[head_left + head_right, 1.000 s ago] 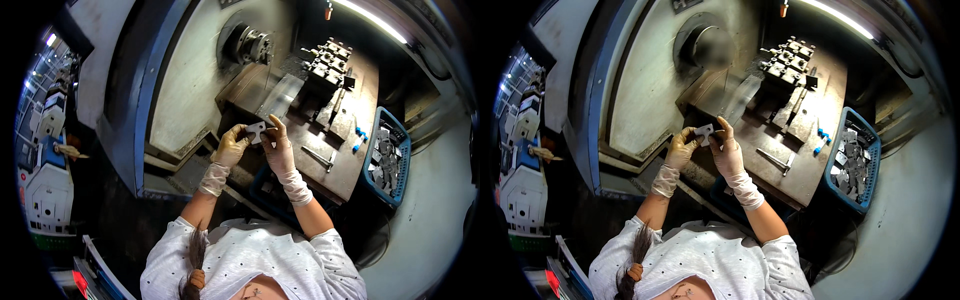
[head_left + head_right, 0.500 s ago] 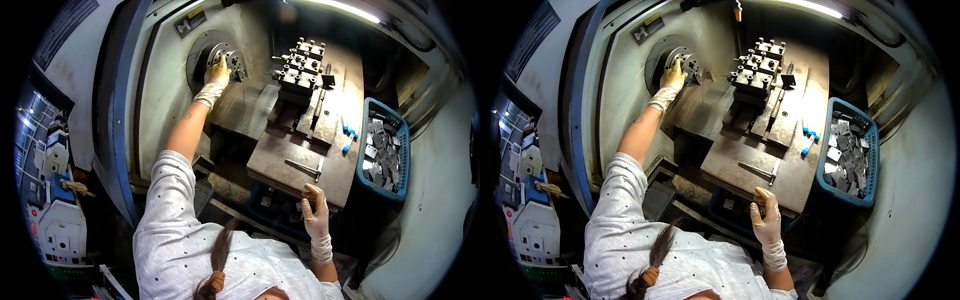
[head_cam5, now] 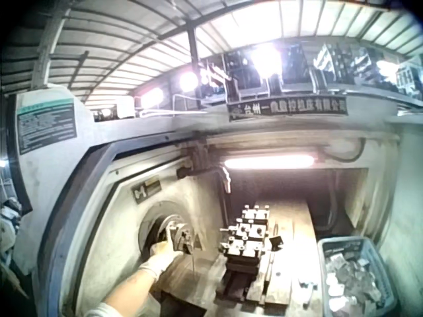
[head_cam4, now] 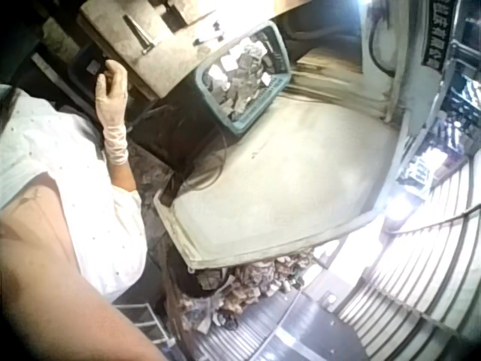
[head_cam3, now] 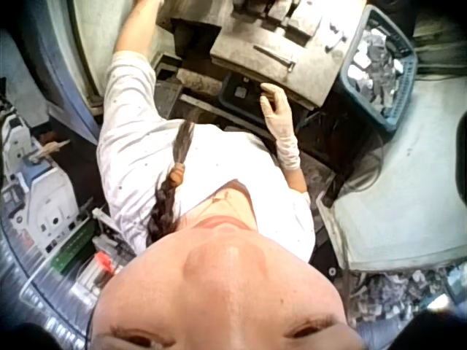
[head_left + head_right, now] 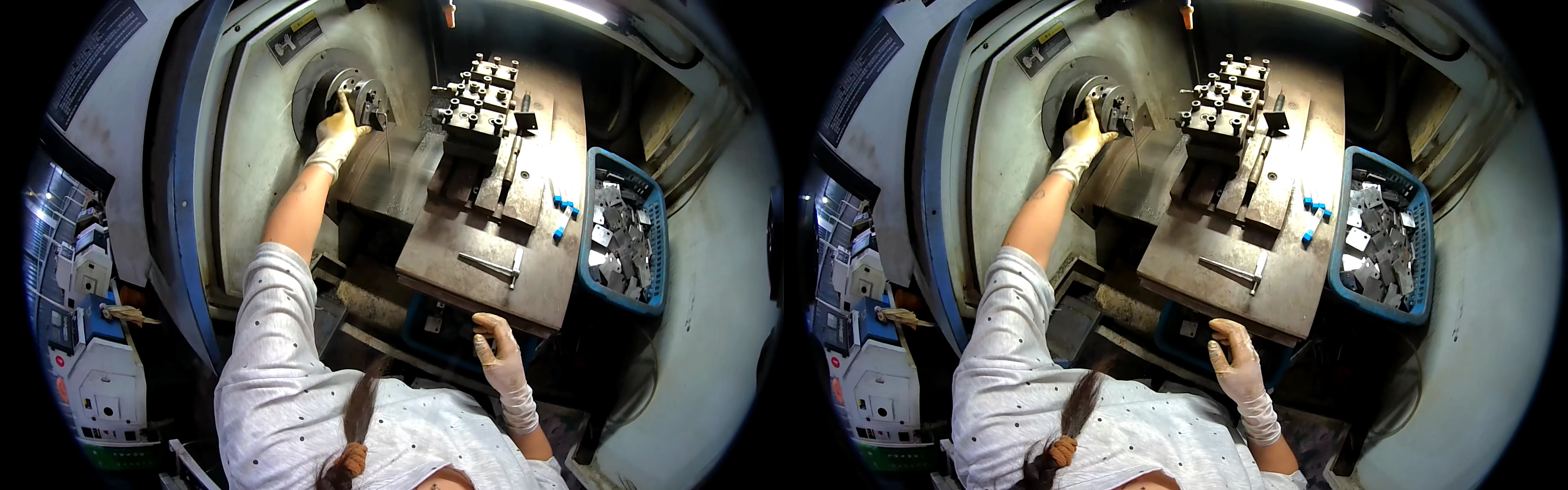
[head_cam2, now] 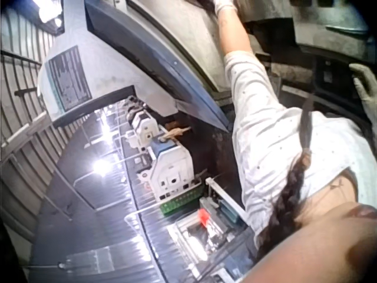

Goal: The person operates a CNC lathe, repeatedly opening the machine door, removing a machined metal part from the chuck, and placing it into a blue basket. They then load a new metal workpiece into the chuck, secure it, and close the door to resume machining.

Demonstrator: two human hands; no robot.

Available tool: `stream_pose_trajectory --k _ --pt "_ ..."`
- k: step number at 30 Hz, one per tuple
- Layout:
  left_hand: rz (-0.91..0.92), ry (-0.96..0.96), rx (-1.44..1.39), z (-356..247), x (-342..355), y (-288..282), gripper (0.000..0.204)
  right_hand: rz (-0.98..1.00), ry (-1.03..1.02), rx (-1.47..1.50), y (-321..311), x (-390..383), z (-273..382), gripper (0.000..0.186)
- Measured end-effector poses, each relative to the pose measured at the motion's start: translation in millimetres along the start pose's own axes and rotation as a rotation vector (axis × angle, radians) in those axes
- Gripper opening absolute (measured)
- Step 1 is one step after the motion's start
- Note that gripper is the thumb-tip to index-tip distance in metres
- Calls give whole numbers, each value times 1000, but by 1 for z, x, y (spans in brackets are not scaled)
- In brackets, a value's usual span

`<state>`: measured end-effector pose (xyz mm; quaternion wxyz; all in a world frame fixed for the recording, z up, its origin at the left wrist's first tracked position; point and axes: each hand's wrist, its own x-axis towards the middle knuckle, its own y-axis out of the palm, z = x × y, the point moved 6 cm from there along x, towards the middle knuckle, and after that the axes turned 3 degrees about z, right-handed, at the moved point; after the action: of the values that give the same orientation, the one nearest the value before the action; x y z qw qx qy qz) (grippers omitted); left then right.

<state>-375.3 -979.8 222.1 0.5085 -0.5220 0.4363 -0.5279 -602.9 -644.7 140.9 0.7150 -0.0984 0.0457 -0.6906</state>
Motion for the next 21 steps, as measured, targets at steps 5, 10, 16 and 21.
stream_pose_trajectory --k 5,10,16,21 --pt "-139 28 -360 10 10 16 84 276 -155 -31 32 47 45 23" --pt "-48 -42 -400 7 12 11 84 473 104 426 100 170 57 27" --pt "128 143 -531 -12 18 6 81 -257 587 314 133 331 -77 33" --pt "23 61 -507 -3 19 17 76 -121 353 -111 149 336 -84 13"
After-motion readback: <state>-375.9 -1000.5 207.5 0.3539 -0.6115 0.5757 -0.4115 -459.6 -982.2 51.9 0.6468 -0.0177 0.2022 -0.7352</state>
